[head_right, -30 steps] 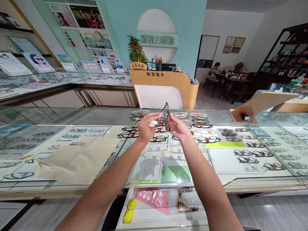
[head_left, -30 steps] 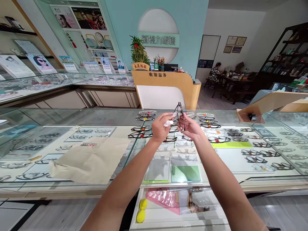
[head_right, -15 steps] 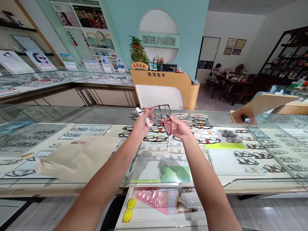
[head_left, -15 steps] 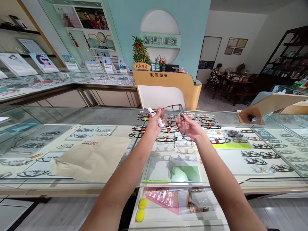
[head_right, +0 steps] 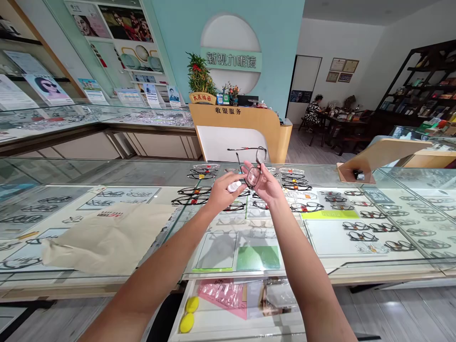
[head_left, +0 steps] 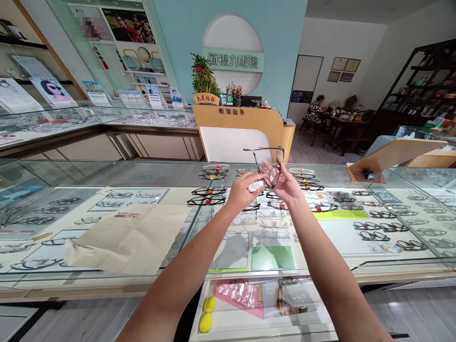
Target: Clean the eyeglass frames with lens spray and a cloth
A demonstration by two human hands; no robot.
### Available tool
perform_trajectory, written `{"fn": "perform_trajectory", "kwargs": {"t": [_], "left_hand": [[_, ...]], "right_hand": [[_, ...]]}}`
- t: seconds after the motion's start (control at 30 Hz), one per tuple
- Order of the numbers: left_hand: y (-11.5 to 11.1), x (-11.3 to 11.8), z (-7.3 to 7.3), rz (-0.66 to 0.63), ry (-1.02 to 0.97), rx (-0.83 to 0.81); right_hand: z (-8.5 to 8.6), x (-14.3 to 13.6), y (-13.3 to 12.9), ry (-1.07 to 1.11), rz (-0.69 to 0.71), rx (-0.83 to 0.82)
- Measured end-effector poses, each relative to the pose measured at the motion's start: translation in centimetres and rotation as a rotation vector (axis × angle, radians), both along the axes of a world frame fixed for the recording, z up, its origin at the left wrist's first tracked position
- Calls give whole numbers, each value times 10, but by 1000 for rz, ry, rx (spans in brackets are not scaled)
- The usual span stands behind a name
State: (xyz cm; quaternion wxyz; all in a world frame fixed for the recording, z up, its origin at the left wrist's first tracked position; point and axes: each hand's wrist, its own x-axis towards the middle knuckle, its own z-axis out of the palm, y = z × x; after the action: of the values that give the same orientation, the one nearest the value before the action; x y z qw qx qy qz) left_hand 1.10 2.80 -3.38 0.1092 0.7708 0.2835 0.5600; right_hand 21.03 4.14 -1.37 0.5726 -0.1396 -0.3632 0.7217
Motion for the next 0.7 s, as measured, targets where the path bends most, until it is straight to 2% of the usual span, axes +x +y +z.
{"fn": "perform_trajectory", "kwargs": {"t": [0.17,0.27,0.37,0.47,0.63,0.7], "left_hand": [[4,5,-9,14,-22,-73],[1,9,-8,8,-49,-156],[-3,13,-5,-55,-103,-289],[-3,12,-1,-152,-267,-483],[6,1,11,-496,-721,-784],[8,-2,16,-570,-824,-834]], "right_hand": [[1,0,-1,80,-84,-21],[2,0,-3,130,-131,-35],[6,0,-5,184,-160,-39],[12,5,-8,268,-171,-36],[18,14,-8,308,-197,-48],[17,13,-7,264,-201,-41]]}}
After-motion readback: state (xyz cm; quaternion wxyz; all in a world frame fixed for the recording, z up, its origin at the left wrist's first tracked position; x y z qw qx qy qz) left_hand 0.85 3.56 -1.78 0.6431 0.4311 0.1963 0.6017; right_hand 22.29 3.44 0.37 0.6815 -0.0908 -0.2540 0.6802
